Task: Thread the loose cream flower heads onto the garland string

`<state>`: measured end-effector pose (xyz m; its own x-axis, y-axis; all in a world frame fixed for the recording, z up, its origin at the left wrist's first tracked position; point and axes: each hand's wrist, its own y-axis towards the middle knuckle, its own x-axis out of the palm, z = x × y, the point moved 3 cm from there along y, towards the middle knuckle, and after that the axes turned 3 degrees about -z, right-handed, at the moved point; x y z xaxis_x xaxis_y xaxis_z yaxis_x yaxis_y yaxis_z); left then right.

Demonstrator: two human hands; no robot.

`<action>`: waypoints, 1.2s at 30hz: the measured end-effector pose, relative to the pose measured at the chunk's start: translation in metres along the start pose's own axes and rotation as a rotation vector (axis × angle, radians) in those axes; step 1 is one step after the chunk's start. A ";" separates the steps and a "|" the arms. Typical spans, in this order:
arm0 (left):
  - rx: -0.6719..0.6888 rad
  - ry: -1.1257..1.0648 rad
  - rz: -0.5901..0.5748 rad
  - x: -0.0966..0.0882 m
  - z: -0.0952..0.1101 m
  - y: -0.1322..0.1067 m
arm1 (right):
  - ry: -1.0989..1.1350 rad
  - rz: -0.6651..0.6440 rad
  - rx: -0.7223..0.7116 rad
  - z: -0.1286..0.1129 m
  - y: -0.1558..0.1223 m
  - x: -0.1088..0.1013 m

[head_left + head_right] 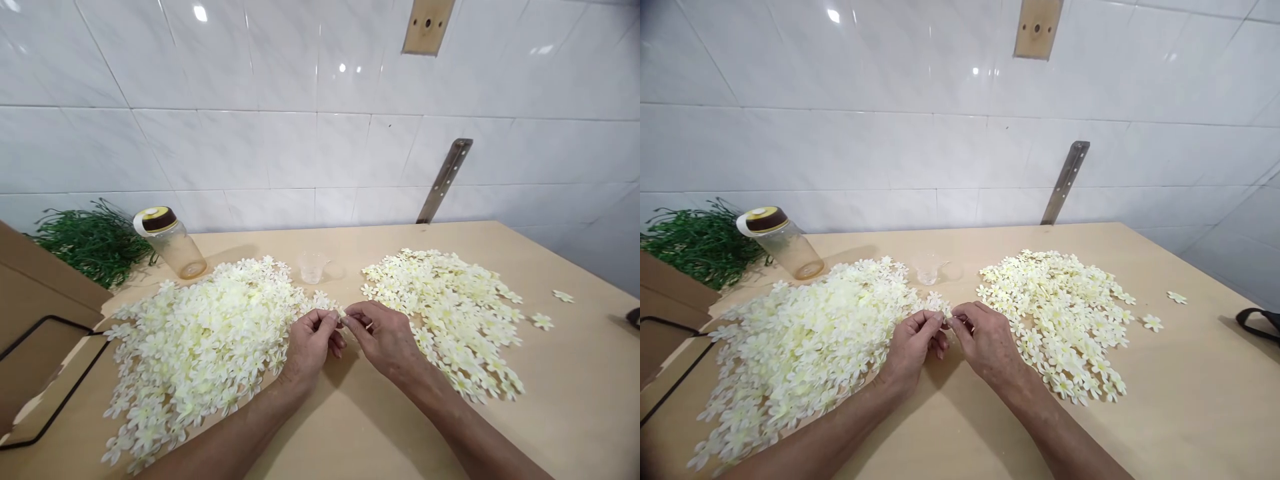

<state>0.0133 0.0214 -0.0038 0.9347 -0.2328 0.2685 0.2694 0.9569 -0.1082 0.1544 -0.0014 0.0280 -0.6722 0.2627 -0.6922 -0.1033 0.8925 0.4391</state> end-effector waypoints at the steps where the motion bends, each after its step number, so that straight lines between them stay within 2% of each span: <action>1: -0.014 -0.016 -0.006 0.000 0.000 0.000 | 0.011 -0.010 0.011 0.000 0.000 0.000; 12: -0.094 -0.128 -0.028 0.000 -0.002 0.004 | 0.148 -0.153 0.172 0.003 0.001 -0.002; 21: -0.088 -0.159 -0.058 -0.001 -0.003 0.005 | 0.157 -0.136 0.220 0.000 0.001 -0.002; 30: -0.096 -0.138 -0.078 0.001 -0.002 0.003 | 0.321 -0.142 0.361 0.005 0.001 0.002; 36: -0.084 -0.103 -0.100 0.004 0.000 0.001 | 0.350 -0.148 0.393 0.008 0.001 0.004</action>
<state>0.0169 0.0212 -0.0030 0.8747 -0.3031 0.3782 0.3825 0.9110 -0.1545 0.1576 0.0034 0.0215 -0.8820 0.0461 -0.4690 0.0214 0.9981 0.0579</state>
